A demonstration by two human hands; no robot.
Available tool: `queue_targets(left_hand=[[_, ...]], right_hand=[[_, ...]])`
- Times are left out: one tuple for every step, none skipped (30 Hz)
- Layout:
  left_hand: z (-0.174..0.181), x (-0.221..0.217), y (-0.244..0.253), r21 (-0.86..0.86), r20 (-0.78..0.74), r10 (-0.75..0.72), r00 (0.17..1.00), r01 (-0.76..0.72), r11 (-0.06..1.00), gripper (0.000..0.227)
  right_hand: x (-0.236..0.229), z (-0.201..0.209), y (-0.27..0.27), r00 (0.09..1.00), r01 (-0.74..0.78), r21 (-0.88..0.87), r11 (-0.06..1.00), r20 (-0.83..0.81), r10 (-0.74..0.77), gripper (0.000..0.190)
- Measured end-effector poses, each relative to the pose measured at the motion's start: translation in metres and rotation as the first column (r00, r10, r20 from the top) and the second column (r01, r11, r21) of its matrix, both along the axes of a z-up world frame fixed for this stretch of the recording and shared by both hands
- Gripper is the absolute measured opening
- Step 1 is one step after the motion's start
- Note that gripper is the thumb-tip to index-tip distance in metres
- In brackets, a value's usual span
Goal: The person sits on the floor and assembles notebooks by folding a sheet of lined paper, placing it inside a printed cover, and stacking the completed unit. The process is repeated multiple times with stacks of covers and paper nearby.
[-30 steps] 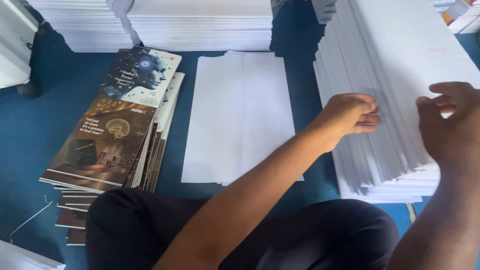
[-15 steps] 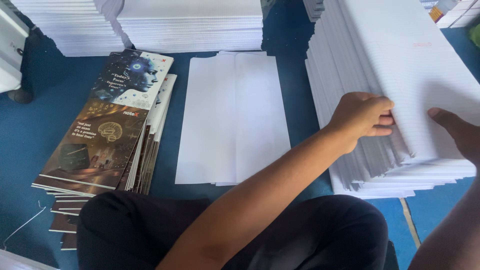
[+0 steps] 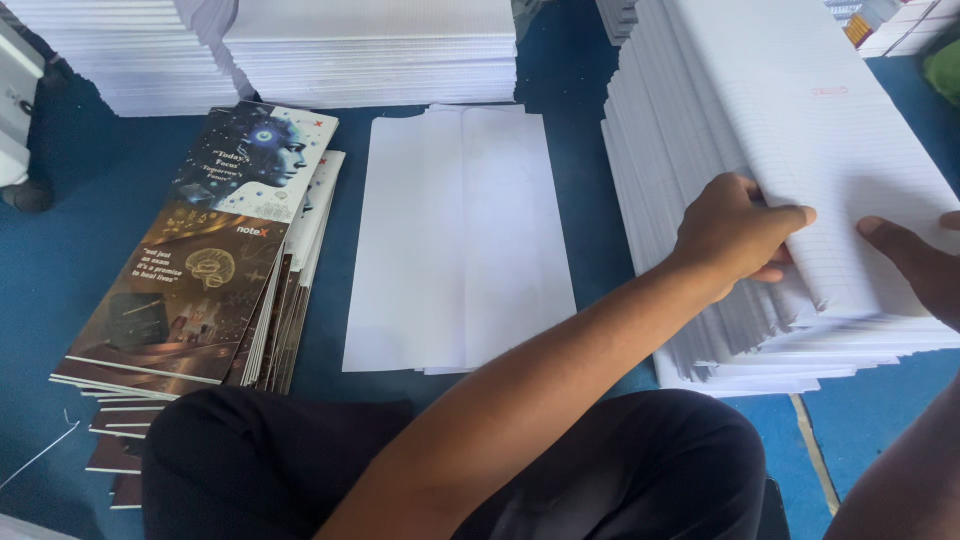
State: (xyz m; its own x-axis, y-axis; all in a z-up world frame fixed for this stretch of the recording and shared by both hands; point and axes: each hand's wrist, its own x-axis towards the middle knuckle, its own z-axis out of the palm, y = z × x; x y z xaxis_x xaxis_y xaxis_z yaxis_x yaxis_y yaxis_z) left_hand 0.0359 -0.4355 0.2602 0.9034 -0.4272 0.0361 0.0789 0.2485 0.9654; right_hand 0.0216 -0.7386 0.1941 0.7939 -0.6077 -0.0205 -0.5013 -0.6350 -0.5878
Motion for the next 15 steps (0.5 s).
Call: queue_targets(left_hand=[[0.000,0.001,0.000,0.011,0.003,0.002,1.000,-0.002,1.000,0.041],[-0.001,0.001,0.001,0.023,0.006,0.004,1.000,-0.004,1.000,0.039],[-0.001,0.002,0.003,0.019,0.013,0.004,1.000,-0.004,1.000,0.038],[-0.002,0.003,0.006,0.015,0.020,0.004,1.000,-0.005,1.000,0.036],[-0.002,0.004,0.011,0.013,0.030,0.006,1.000,-0.006,1.000,0.034],[-0.002,0.006,0.016,0.004,0.008,0.008,1.000,-0.008,1.000,0.034],[-0.003,0.006,0.023,-0.005,-0.016,0.008,1.000,-0.009,1.000,0.034],[-0.003,0.007,0.029,-0.014,-0.040,0.009,0.999,-0.010,1.000,0.033],[-0.005,0.007,0.037,-0.023,-0.041,0.001,0.999,-0.002,1.000,0.034],[-0.006,0.008,0.046,-0.031,-0.042,-0.007,0.999,0.006,0.999,0.034],[-0.007,0.008,0.055,-0.040,-0.042,-0.014,0.999,0.012,0.999,0.034],[-0.008,0.008,0.063,-0.044,-0.054,-0.005,0.999,0.003,0.999,0.035],[-0.009,0.008,0.071,-0.048,-0.065,0.003,0.998,-0.006,0.999,0.036],[-0.010,0.008,0.079,-0.051,-0.076,0.011,0.997,-0.015,0.999,0.037],[-0.011,0.008,0.085,-0.060,-0.098,0.009,0.995,-0.015,0.998,0.038]], right_hand=[[0.000,-0.005,-0.006,0.999,-0.044,0.009,0.999,-0.004,0.044,0.075],[0.000,-0.009,-0.013,0.996,-0.088,0.018,0.996,-0.007,0.088,0.077],[0.000,-0.012,-0.020,0.991,-0.133,0.025,0.991,-0.010,0.133,0.079],[-0.002,-0.015,-0.026,0.995,-0.096,-0.083,0.992,-0.010,0.095,0.079],[-0.002,-0.017,-0.029,0.998,-0.059,-0.190,0.980,-0.003,0.059,0.078],[-0.002,-0.017,-0.031,1.000,-0.021,-0.295,0.955,0.008,0.024,0.078],[-0.003,-0.017,-0.031,0.999,-0.037,-0.243,0.969,0.011,0.040,0.079],[-0.005,-0.014,-0.027,0.998,-0.053,-0.190,0.980,0.015,0.057,0.079],[-0.007,-0.010,-0.020,0.997,-0.071,-0.136,0.988,0.019,0.074,0.080],[-0.010,-0.007,-0.008,0.999,-0.028,-0.156,0.987,0.032,0.033,0.081],[-0.014,-0.004,0.008,0.999,0.015,-0.175,0.984,0.047,-0.006,0.082],[-0.019,0.001,0.026,0.997,0.057,-0.193,0.980,0.063,-0.045,0.083],[-0.024,0.010,0.043,0.998,0.046,-0.204,0.978,0.050,-0.036,0.085],[-0.030,0.020,0.061,0.999,0.035,-0.215,0.976,0.036,-0.028,0.086],[-0.035,0.029,0.078,1.000,0.024,-0.226,0.974,0.021,-0.020,0.088]])
